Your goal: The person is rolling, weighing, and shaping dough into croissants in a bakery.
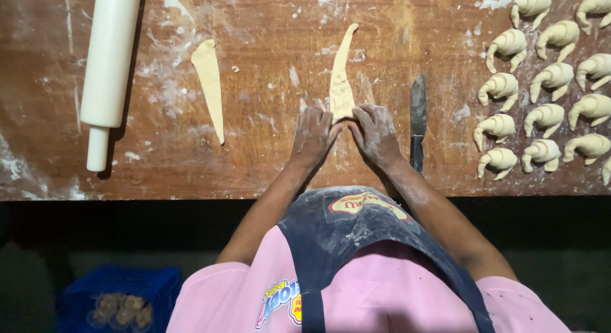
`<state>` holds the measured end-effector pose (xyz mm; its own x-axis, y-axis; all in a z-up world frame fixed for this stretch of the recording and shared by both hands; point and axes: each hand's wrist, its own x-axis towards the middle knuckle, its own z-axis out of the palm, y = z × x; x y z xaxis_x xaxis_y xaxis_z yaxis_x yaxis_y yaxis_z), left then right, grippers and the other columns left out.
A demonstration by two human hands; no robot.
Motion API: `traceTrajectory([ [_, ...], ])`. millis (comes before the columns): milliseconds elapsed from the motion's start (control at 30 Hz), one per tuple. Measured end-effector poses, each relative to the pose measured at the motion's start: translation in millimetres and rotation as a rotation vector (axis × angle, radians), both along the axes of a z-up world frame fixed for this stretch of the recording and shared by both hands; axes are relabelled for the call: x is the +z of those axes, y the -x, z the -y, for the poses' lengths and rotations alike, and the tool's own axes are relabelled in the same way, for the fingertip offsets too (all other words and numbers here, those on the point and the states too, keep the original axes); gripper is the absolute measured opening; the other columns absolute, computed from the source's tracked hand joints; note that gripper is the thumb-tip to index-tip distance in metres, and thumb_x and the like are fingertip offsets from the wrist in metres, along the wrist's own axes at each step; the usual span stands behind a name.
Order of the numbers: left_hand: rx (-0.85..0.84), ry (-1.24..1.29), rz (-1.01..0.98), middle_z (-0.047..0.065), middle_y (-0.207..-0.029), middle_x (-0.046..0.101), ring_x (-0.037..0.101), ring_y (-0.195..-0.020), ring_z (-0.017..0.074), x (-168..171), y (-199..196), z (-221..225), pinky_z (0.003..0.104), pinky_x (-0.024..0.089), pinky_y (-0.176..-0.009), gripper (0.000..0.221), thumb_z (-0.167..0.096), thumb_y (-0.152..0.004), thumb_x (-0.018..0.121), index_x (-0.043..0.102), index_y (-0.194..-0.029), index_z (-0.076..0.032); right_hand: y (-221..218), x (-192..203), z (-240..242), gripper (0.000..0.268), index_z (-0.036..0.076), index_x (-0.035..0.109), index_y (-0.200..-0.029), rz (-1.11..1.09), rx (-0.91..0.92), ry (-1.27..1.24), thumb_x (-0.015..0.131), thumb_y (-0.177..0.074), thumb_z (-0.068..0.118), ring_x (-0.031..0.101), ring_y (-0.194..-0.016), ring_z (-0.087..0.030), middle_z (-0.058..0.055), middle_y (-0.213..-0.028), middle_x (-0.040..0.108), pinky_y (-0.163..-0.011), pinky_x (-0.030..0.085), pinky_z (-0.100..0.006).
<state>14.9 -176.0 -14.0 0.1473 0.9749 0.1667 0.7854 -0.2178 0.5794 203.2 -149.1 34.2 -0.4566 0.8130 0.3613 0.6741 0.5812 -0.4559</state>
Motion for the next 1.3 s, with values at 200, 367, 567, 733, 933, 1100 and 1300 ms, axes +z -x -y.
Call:
traceTrajectory([
  [200,0.196,0.057,0.034,0.015,-0.11,0.054,0.056,-0.105,0.0288,-12,-5,-18,0.045,0.051,-0.094,0.021,-0.026,-0.102,0.066,0.061,-0.106,-0.005,1,-39,-24,0.021,0.005,0.065,-0.122,0.013,-0.108,0.089,0.069,-0.103,0.012,0.059,-0.109,-0.032,-0.013,-0.114,0.061,-0.097,0.049,-0.048],
  [367,0.111,0.015,-0.063,0.009,-0.111,0.058,0.059,-0.11,0.0228,-46,-1,-24,0.049,0.05,-0.115,0.014,-0.007,-0.1,0.057,0.063,-0.113,-0.011,4,-49,-37,0.016,0.005,0.063,-0.117,0.029,-0.203,0.084,0.065,-0.103,0.014,0.059,-0.103,-0.031,-0.013,-0.106,0.06,-0.095,0.049,-0.05],
  [567,-0.023,-0.126,-0.015,0.018,-0.11,0.057,0.056,-0.105,0.0359,3,8,-14,0.051,0.048,-0.09,0.032,-0.028,-0.096,0.069,0.06,-0.112,-0.002,1,-10,-19,0.024,0.002,0.061,-0.124,0.052,-0.023,-0.061,0.063,-0.103,0.013,0.059,-0.12,-0.032,-0.014,-0.124,0.064,-0.105,0.049,-0.049],
  [733,0.055,-0.043,-0.049,0.019,-0.114,0.055,0.056,-0.107,0.036,-14,7,-30,0.051,0.047,-0.092,0.023,-0.021,-0.101,0.065,0.063,-0.114,-0.002,6,-21,-36,0.024,0.005,0.065,-0.122,0.07,-0.102,0.035,0.069,-0.102,0.017,0.057,-0.12,-0.033,-0.014,-0.124,0.064,-0.103,0.049,-0.049],
  [933,0.136,0.021,-0.195,0.022,-0.134,0.052,0.047,-0.132,0.0435,-50,2,-45,0.055,0.038,-0.113,0.036,-0.008,-0.095,0.054,0.062,-0.13,-0.003,6,-57,-50,0.029,0.01,0.063,-0.134,0.173,-0.186,0.228,0.058,-0.105,0.008,0.056,-0.121,-0.035,-0.019,-0.128,0.062,-0.104,0.049,-0.05],
  [1100,0.108,-0.011,-0.216,0.017,-0.156,0.042,0.037,-0.151,0.0314,4,-8,-12,0.054,0.026,-0.128,0.065,0.013,-0.092,0.038,0.044,-0.155,-0.001,3,-54,-24,0.059,0.002,0.048,-0.156,0.23,-0.15,0.075,0.046,-0.097,-0.006,0.043,-0.148,-0.037,-0.022,-0.155,0.052,-0.124,0.033,-0.06],
  [1300,-0.049,0.062,0.113,0.025,-0.171,0.016,0.007,-0.161,0.032,-5,-11,-23,0.051,0.007,-0.132,0.066,0.007,-0.098,0.032,0.018,-0.163,0.001,23,-39,-35,0.058,-0.009,0.028,-0.158,0.3,-0.016,0.248,0.039,-0.112,0.025,0.014,-0.157,-0.039,-0.028,-0.164,0.028,-0.127,0.009,-0.061],
])
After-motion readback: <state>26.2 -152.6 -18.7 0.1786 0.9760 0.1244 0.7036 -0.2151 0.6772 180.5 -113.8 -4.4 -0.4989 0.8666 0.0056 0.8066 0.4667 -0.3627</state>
